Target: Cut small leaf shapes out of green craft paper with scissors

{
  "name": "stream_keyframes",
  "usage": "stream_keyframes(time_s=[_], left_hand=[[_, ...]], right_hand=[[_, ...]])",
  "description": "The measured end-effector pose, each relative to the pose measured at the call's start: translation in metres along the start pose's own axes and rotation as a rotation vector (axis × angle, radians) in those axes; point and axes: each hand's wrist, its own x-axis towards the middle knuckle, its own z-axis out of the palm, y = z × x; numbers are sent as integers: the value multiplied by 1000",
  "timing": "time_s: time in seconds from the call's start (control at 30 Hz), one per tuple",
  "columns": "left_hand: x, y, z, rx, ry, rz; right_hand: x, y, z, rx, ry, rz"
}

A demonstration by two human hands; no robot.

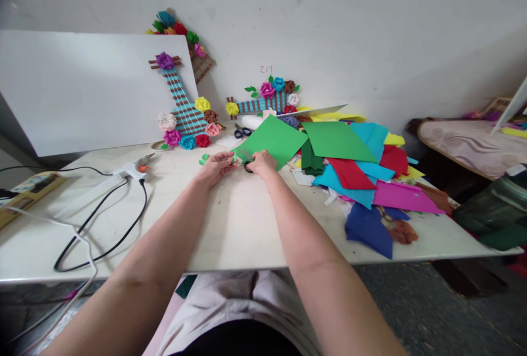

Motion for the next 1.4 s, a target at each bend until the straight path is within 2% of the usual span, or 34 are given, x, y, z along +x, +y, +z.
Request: stream_keyframes(time_s=[0.13, 0.27, 0.37, 0.5, 0.63, 0.8, 1.4], left_hand=[[0, 0, 0, -9, -19, -19], [0, 0, -1, -25, -29, -31], [0, 1, -1, -38, -38, -33], [1, 0, -2, -50, -50, -36], [1, 0, -3, -58, -65, -39], [-1, 0, -2, -63, -78, -55], [2, -2, -5, -35, -68, -59]], right_hand=[[-2, -3, -1, 22, -26, -6], [-1, -6, 0, 132, 7, 4], [0, -9, 4, 383, -33, 6], [-4, -14, 5, 806, -174, 30], [-12, -19, 1, 999, -276, 74], [-12, -18, 1, 1065, -311, 70], [-9, -14, 5, 1065, -318, 98]])
